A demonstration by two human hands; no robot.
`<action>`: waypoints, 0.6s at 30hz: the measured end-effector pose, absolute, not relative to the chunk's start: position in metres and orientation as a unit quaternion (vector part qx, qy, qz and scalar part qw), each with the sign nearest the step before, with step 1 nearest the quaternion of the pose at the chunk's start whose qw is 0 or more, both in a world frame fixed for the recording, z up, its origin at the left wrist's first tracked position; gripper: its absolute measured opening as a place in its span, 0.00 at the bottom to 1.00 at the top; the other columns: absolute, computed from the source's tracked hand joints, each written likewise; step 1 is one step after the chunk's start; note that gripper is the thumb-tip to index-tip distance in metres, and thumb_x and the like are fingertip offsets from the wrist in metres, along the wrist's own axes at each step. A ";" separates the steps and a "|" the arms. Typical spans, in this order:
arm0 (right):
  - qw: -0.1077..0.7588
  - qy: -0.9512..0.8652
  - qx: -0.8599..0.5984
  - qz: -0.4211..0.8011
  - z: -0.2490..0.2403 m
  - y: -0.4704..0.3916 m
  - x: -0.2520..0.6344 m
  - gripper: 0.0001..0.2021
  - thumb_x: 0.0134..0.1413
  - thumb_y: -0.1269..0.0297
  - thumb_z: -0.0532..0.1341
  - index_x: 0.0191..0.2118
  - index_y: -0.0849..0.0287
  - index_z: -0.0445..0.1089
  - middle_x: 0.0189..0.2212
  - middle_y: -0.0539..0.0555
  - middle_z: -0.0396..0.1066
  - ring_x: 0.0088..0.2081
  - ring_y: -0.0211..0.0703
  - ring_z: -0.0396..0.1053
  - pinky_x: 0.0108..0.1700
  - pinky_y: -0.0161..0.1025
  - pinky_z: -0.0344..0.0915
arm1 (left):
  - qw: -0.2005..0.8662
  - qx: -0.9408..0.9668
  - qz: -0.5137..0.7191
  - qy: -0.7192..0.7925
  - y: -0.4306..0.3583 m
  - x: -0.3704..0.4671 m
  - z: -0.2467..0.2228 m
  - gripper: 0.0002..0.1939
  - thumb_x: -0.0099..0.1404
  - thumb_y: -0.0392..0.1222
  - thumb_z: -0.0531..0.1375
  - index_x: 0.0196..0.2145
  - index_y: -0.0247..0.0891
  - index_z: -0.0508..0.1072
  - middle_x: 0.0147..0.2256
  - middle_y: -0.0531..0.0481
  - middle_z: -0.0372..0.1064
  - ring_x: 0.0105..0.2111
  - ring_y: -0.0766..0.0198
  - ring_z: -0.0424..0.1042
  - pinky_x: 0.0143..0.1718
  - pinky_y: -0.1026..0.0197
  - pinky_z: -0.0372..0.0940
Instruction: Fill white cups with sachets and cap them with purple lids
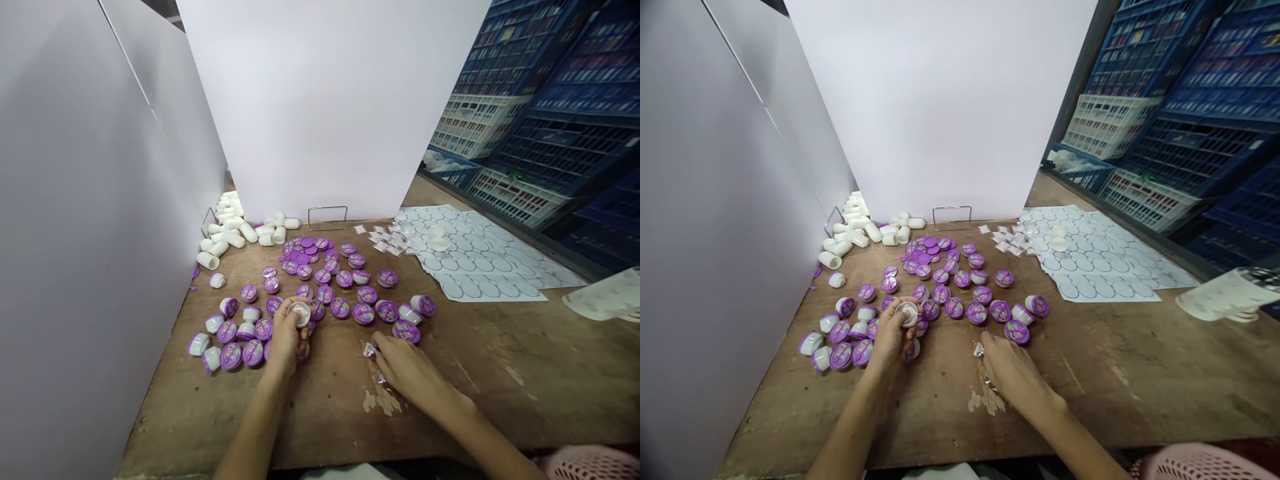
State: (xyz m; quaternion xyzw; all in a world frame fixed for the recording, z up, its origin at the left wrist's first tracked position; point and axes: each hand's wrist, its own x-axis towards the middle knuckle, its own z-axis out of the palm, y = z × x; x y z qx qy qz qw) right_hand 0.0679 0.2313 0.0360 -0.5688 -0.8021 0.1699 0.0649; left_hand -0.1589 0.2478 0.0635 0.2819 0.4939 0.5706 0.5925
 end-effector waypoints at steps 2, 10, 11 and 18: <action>0.204 -0.777 -0.553 0.220 0.049 0.233 0.056 0.09 0.58 0.72 0.53 0.37 0.61 0.71 0.27 0.55 0.73 0.28 0.43 0.70 0.30 0.36 0.60 | 0.590 0.294 0.558 0.504 0.246 -0.157 0.063 0.12 0.52 0.41 0.56 0.36 0.38 0.67 0.15 0.61 0.57 0.10 0.73 0.47 0.09 0.72 0.42; 0.477 -0.728 -0.401 0.286 0.082 0.254 -0.038 0.10 0.56 0.71 0.57 0.27 0.56 0.73 0.30 0.52 0.67 0.33 0.40 0.67 0.36 0.37 0.66 | 0.565 0.340 0.598 0.455 0.240 -0.144 0.062 0.22 0.61 0.58 0.58 0.42 0.37 0.70 0.23 0.55 0.66 0.17 0.71 0.60 0.14 0.70 0.52; 0.455 -0.749 -0.383 0.292 0.082 0.258 -0.045 0.11 0.56 0.73 0.56 0.27 0.57 0.72 0.30 0.52 0.68 0.35 0.40 0.68 0.39 0.37 0.66 | 0.543 0.340 0.613 0.462 0.241 -0.149 0.061 0.21 0.60 0.58 0.60 0.41 0.37 0.71 0.26 0.53 0.68 0.19 0.71 0.62 0.15 0.70 0.54; 0.215 -0.791 -0.514 0.253 0.101 0.368 -0.072 0.13 0.63 0.72 0.50 0.49 0.59 0.67 0.40 0.54 0.76 0.40 0.38 0.73 0.43 0.36 0.68 | 0.517 0.279 0.641 0.493 0.249 -0.191 0.067 0.20 0.56 0.53 0.64 0.42 0.39 0.69 0.19 0.60 0.61 0.12 0.75 0.51 0.10 0.72 0.45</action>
